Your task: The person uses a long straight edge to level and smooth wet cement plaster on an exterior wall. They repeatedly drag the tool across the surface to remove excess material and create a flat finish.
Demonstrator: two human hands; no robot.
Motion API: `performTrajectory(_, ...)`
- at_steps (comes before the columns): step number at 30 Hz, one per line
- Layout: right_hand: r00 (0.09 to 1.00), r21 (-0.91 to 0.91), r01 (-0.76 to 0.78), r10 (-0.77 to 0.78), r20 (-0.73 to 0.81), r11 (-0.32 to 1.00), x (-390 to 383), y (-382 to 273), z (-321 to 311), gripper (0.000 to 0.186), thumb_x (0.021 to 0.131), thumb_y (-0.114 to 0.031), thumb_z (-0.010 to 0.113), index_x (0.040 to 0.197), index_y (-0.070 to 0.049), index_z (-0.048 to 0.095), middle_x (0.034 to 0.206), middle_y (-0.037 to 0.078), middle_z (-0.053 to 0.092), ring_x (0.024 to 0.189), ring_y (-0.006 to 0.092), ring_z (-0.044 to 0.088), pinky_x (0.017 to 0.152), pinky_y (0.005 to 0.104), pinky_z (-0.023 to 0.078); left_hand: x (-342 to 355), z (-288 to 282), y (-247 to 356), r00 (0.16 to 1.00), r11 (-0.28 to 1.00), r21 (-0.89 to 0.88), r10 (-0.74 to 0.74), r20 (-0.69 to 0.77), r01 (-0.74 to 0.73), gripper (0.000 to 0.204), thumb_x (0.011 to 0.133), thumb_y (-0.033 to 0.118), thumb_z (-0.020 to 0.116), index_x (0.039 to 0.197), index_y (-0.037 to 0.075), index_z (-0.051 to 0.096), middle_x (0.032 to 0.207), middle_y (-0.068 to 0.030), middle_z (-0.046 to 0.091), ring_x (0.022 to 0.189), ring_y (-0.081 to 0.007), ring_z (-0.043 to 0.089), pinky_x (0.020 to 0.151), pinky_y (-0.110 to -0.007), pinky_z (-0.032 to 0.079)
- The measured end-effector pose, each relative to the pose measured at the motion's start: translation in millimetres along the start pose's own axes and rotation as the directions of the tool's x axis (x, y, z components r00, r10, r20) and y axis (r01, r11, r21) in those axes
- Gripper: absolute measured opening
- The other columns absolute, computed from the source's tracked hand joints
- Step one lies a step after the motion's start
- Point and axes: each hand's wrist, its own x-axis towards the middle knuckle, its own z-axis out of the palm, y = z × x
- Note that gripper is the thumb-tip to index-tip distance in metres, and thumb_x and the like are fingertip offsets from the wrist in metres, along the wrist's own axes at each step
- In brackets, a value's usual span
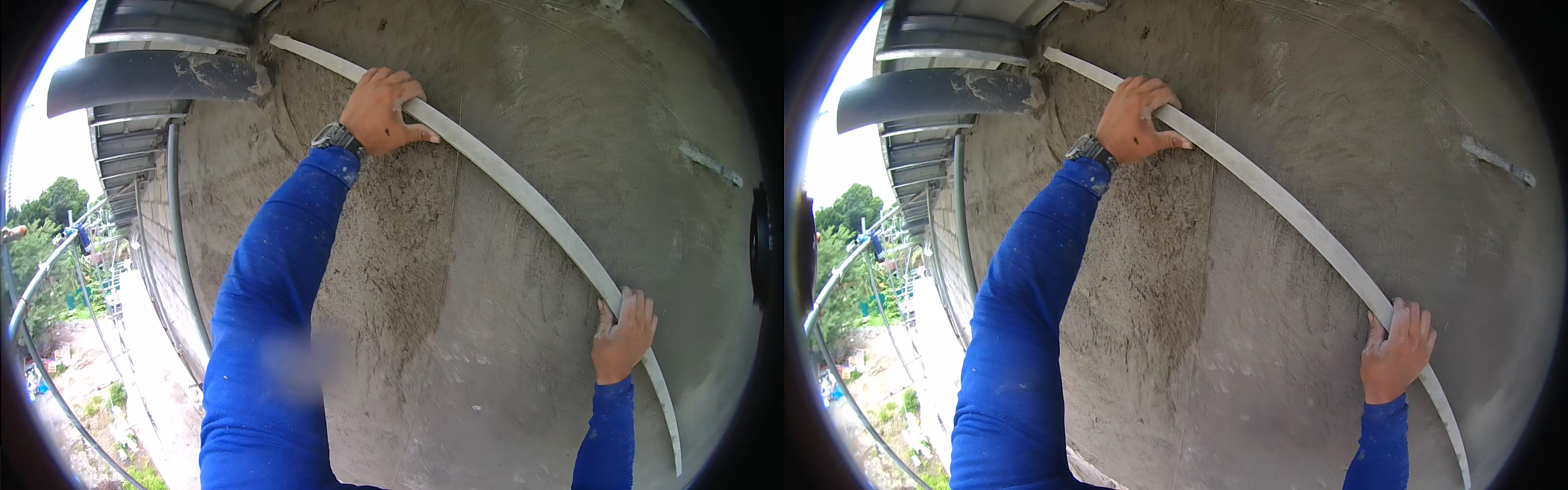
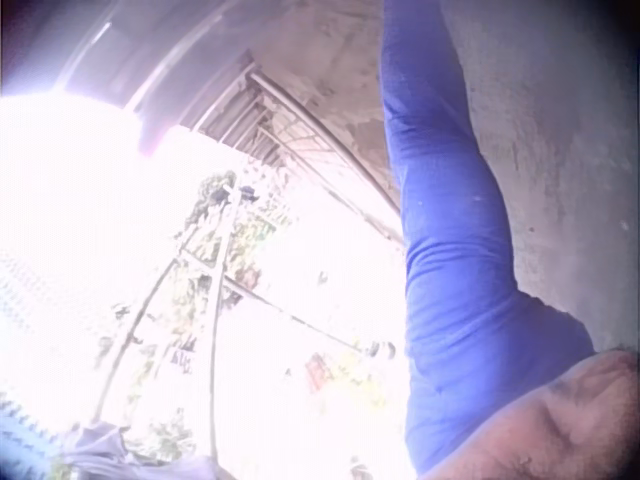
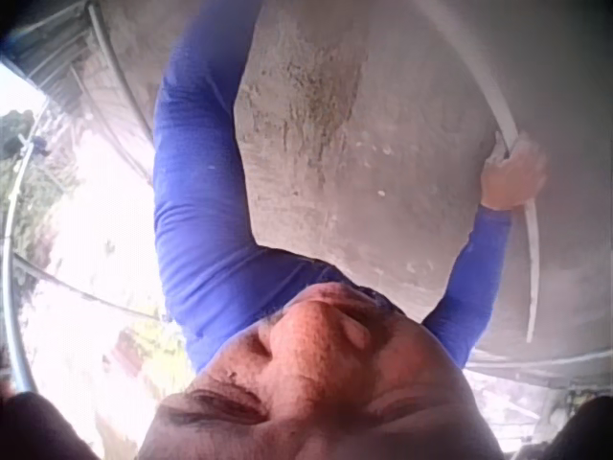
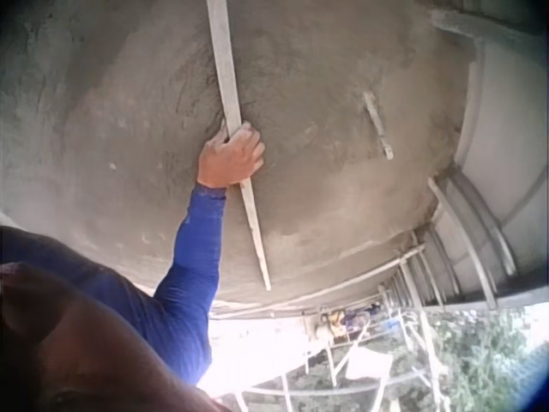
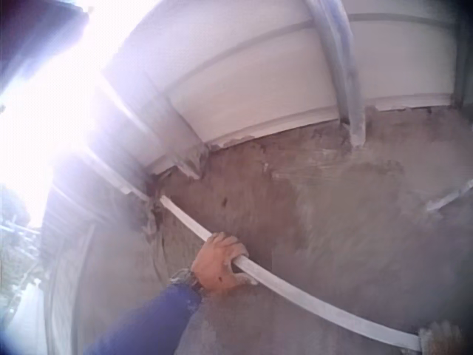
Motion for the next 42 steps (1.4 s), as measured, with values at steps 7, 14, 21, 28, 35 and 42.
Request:
performTrajectory(7,0.998,-0.134,0.053,-0.050,0.028,0.990,-59,7,9,0.040,0.075,-0.012,0.073,0.110,0.001,0.057,0.101,0.019,0.056,0.088,0.0382,0.053,0.074,0.0458,0.039,-57,25,23,0.998,0.998,-0.056,-0.012,-0.070,0.008,0.070,0.057,0.070,0.079,0.093,0.011,0.067,0.094,-0.0041,0.061,0.089,-0.0265,0.054,0.092,-0.043,0.041)
performTrajectory(14,0.988,-0.168,0.080,-0.055,0.146,0.983,-172,64,6,0.038,0.076,-0.014,0.061,0.110,0.004,0.058,0.105,0.022,0.055,0.094,0.0440,0.051,0.084,0.0555,0.039,-138,29,126,0.992,0.984,-0.133,-0.121,-0.037,0.115,0.052,0.061,0.057,0.078,0.088,0.015,0.064,0.093,-0.0008,0.059,0.086,-0.0236,0.053,0.087,-0.042,0.039)
performTrajectory(21,0.981,-0.113,0.077,-0.055,0.188,0.991,-261,128,-8,0.043,0.068,-0.005,0.057,0.110,0.004,0.058,0.106,0.022,0.056,0.098,0.0441,0.051,0.092,0.0571,0.038,-196,20,248,0.959,0.921,-0.285,-0.223,0.172,0.266,0.053,0.050,0.037,0.082,0.097,0.016,0.066,0.103,0.0000,0.061,0.097,-0.0232,0.056,0.095,-0.045,0.037)
performTrajectory(28,0.996,-0.261,0.031,-0.008,0.088,0.965,-165,131,-27,0.043,0.070,-0.007,0.056,0.112,0.002,0.058,0.110,0.019,0.057,0.106,0.0405,0.050,0.094,0.0521,0.036,-116,17,197,0.977,0.933,-0.287,-0.203,0.073,0.215,0.059,0.050,0.039,0.087,0.099,0.014,0.064,0.106,-0.0027,0.059,0.103,-0.0235,0.054,0.096,-0.045,0.037)
performTrajectory(35,0.998,-0.200,-0.025,0.011,-0.067,0.980,3,53,9,0.040,0.088,-0.025,0.068,0.119,-0.001,0.060,0.115,0.016,0.061,0.108,0.0362,0.055,0.093,0.0434,0.040,-18,29,34,0.991,0.999,0.008,-0.038,-0.130,0.039,0.068,0.059,0.068,0.080,0.097,0.012,0.069,0.095,-0.0019,0.064,0.096,-0.0244,0.058,0.094,-0.045,0.041)
performTrajectory(42,0.990,-0.376,0.032,-0.081,-0.117,0.926,-52,69,31,0.042,0.089,-0.028,0.070,0.121,-0.001,0.062,0.118,0.019,0.061,0.111,0.0410,0.055,0.092,0.0491,0.043,-52,44,39,0.983,1.000,0.010,-0.027,-0.182,0.029,0.070,0.053,0.072,0.078,0.088,0.013,0.068,0.090,0.0001,0.063,0.088,-0.0232,0.057,0.091,-0.042,0.041)
